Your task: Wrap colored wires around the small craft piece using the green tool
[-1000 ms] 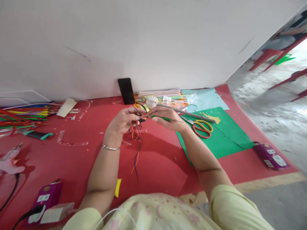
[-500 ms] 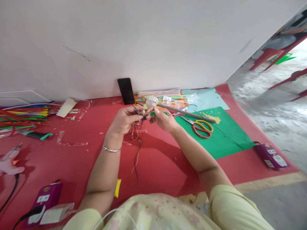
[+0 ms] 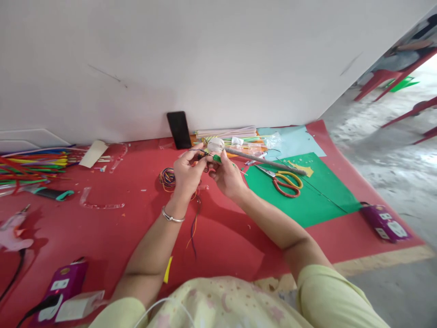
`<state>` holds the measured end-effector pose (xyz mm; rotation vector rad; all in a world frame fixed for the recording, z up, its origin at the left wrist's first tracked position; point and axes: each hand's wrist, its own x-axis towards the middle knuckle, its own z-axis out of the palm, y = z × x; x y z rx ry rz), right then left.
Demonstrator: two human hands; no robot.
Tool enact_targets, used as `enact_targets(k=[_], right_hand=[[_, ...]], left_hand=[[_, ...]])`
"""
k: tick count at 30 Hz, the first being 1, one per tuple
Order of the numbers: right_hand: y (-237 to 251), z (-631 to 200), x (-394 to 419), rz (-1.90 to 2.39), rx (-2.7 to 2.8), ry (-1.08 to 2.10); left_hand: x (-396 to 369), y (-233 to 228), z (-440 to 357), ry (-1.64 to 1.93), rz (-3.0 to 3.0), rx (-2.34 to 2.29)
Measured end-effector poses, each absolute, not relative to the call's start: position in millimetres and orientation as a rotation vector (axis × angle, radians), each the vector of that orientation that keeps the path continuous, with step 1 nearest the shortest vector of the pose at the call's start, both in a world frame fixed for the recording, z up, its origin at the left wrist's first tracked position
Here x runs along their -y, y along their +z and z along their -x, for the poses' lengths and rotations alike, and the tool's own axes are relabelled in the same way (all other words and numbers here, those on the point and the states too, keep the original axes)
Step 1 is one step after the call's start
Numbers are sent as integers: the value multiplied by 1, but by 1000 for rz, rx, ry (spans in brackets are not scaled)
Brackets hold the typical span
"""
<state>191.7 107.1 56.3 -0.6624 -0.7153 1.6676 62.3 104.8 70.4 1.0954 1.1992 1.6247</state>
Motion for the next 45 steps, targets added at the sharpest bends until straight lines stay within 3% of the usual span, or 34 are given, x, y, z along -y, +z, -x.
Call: enact_targets(k=[13,30,45], right_hand=[[39,-222,-131,577,1285,1532],[63,-254,-141,506,1780,951],[59,-250,-139,542,1741,1020]], left_hand=[[-107,94,-22,1099,-771,-871],[-109,94,-20,1082,-752,-834],[-109,93,-23,1092,-780,-768]])
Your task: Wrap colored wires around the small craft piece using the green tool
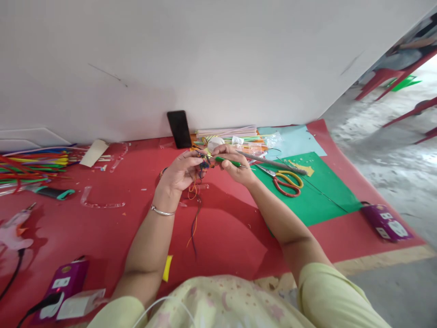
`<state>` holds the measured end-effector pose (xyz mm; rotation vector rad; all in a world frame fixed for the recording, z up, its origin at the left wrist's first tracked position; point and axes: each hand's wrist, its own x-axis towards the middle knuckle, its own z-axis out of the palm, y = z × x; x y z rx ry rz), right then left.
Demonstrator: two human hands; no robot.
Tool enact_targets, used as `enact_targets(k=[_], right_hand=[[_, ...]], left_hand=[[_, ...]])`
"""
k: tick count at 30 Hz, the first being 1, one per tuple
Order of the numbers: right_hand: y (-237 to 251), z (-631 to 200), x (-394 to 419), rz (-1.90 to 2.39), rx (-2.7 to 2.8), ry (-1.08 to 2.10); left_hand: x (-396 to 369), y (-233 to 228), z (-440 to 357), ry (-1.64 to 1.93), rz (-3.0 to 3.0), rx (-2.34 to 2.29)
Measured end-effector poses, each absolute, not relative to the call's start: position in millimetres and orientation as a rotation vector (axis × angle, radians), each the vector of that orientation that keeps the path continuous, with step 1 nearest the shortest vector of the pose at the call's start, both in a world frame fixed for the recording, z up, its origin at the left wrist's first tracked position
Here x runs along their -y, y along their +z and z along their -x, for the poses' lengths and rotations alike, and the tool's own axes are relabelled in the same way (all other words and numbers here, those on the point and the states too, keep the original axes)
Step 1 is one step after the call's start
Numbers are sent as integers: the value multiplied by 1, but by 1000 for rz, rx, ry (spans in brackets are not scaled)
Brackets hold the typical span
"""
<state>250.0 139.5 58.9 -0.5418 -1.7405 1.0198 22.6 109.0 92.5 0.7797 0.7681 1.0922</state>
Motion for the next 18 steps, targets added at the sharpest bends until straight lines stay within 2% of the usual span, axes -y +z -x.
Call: enact_targets(k=[12,18], right_hand=[[57,-244,-136,523,1760,976],[61,-247,-140,461,1829,800]], left_hand=[[-110,89,-23,1083,-714,-800],[-110,93,-24,1063,-690,-782]])
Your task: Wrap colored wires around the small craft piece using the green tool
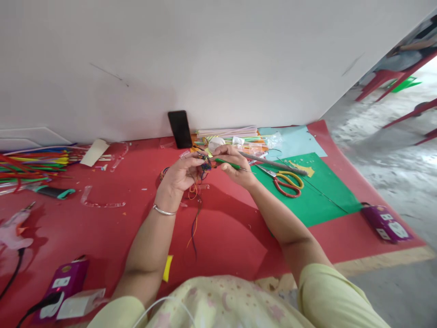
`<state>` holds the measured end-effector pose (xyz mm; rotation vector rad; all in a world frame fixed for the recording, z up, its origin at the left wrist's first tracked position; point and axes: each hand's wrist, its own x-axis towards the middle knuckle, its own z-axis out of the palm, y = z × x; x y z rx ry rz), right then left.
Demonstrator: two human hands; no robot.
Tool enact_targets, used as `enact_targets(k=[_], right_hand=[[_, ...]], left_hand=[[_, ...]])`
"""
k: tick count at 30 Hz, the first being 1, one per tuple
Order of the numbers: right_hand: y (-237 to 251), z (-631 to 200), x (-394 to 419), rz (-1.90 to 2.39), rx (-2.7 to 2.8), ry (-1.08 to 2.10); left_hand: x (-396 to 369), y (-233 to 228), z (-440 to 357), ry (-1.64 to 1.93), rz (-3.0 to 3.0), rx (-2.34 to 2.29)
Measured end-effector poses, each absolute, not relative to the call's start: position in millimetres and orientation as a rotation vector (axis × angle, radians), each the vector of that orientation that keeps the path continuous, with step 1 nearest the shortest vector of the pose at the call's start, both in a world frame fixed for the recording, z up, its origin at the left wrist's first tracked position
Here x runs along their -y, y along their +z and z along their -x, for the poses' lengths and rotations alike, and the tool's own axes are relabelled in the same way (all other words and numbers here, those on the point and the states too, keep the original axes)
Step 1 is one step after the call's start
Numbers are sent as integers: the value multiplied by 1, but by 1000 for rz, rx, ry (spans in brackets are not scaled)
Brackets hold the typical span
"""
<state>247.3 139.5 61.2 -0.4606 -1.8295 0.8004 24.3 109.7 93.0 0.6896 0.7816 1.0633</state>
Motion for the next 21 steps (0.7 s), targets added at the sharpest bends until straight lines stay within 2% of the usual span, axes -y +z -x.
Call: enact_targets(k=[21], right_hand=[[67,-267,-147,304,2107,231]], left_hand=[[-110,93,-17,1117,-760,-840]])
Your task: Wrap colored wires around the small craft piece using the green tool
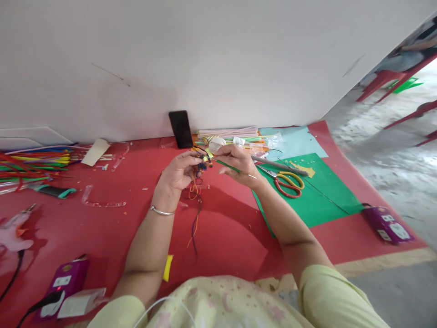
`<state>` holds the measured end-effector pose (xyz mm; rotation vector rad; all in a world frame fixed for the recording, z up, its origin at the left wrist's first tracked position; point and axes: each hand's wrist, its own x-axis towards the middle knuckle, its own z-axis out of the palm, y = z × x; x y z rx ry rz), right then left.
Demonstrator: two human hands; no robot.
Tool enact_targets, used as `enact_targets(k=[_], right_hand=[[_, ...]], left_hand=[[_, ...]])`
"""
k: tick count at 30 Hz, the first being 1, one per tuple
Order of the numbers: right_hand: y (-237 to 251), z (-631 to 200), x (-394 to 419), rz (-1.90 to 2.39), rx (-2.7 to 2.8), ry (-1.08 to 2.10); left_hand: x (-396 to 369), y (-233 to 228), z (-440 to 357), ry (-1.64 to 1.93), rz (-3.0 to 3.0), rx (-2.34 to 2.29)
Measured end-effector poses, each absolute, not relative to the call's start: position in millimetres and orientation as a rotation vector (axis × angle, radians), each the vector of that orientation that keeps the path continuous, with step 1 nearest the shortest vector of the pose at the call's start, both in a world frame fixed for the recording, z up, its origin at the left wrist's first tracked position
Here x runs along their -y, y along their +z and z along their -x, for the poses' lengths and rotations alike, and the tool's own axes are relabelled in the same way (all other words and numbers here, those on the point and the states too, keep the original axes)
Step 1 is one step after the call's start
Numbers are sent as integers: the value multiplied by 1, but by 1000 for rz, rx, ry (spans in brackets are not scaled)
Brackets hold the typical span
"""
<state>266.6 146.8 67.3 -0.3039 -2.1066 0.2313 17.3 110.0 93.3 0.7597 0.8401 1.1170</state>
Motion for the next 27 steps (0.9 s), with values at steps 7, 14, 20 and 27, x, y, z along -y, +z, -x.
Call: enact_targets(k=[7,14,20,27], right_hand=[[77,-270,-144,349,2194,46],[83,-272,-142,330,2166,271],[80,-268,-141,372,1983,866],[63,-241,-132,545,1439,1594]], left_hand=[[-108,96,-17,1148,-794,-905],[-106,100,-17,1167,-834,-923],[-107,95,-14,1053,-895,-896],[-103,89,-31,1383,-1170,-1016]])
